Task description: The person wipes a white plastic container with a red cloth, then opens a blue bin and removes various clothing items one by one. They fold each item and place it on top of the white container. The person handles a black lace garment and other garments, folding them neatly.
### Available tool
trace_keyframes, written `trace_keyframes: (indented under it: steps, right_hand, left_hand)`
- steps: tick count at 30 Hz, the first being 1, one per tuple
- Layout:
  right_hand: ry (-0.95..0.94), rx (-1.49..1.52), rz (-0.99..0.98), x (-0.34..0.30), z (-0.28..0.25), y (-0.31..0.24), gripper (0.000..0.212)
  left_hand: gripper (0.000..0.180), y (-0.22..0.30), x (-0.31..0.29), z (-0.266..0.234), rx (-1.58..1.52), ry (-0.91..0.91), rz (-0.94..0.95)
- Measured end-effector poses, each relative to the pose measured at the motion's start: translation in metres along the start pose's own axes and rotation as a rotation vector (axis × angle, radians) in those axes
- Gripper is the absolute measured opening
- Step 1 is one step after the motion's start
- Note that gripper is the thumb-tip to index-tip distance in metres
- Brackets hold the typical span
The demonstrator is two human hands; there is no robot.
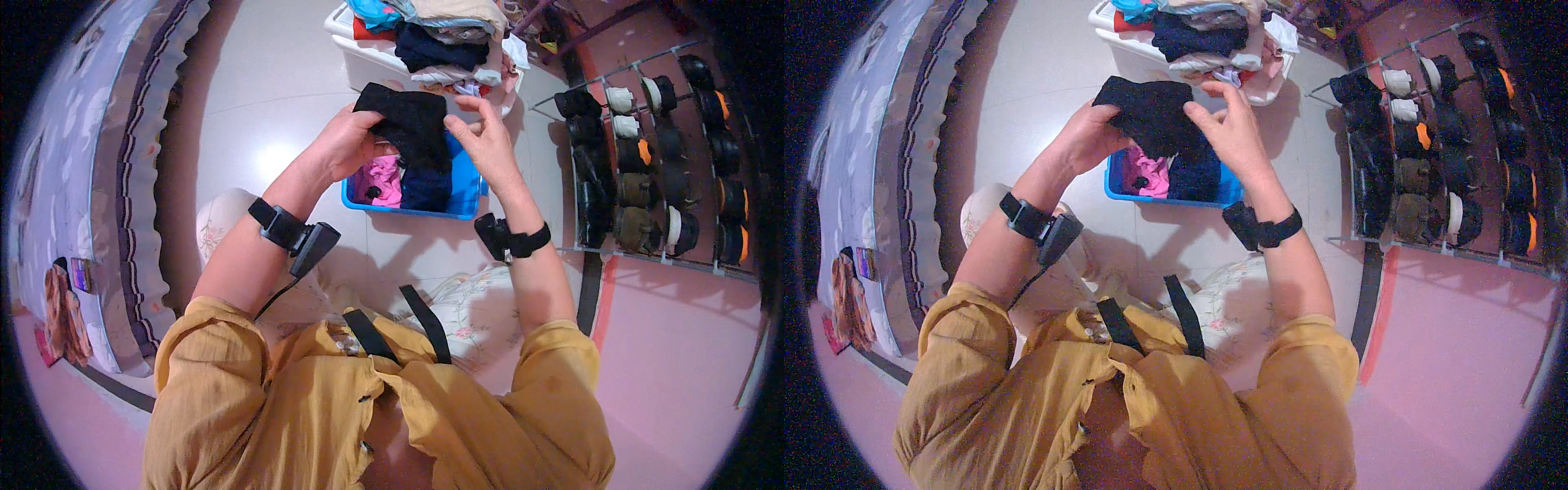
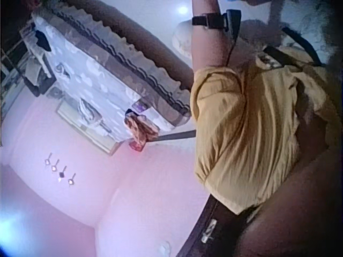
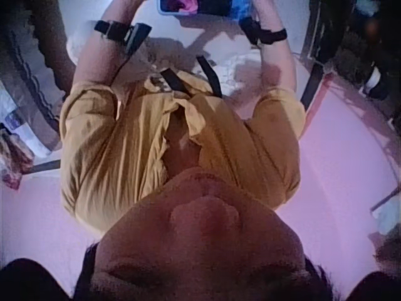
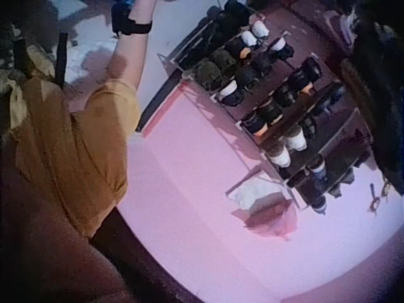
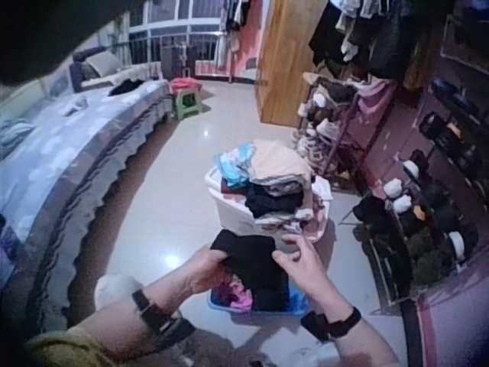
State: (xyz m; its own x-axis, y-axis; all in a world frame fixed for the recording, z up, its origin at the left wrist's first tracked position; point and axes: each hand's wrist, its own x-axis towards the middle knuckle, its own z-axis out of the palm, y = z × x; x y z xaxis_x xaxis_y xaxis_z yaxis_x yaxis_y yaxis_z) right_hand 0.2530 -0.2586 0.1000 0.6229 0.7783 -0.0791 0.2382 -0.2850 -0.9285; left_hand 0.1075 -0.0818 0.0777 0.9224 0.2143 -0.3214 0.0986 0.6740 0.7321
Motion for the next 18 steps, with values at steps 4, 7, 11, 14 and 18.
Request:
trace_keyframes:
  steps: [4, 7, 11, 14, 18]
  right_hand:
    - [0.12, -0.335, -0.505, -0.013, 0.029, -0.008, 0.037]
    - [0.131, -0.314, -0.321, -0.008, 0.033, -0.016, 0.021]
    - [0.116, -0.061, -0.145, -0.001, 0.004, -0.028, 0.018]
    - [0.105, 0.515, -0.005, 0.002, -0.014, -0.035, 0.02]
    - [0.062, 0.614, 0.091, 0.009, -0.035, -0.04, 0.019]
  left_hand:
    - [0.029, 0.001, -0.006, 0.004, 0.229, 0.03, 0.041]
    - [0.023, 0.005, -0.005, 0.006, 0.427, 0.045, 0.12]
    - [0.019, 0.023, -0.001, -0.005, 0.631, 0.226, 0.286]
    - [0.022, 0.032, -0.001, -0.012, 0.797, 0.356, 0.428]
    - [0.023, 0.043, 0.005, -0.016, 0.731, 0.305, 0.392]
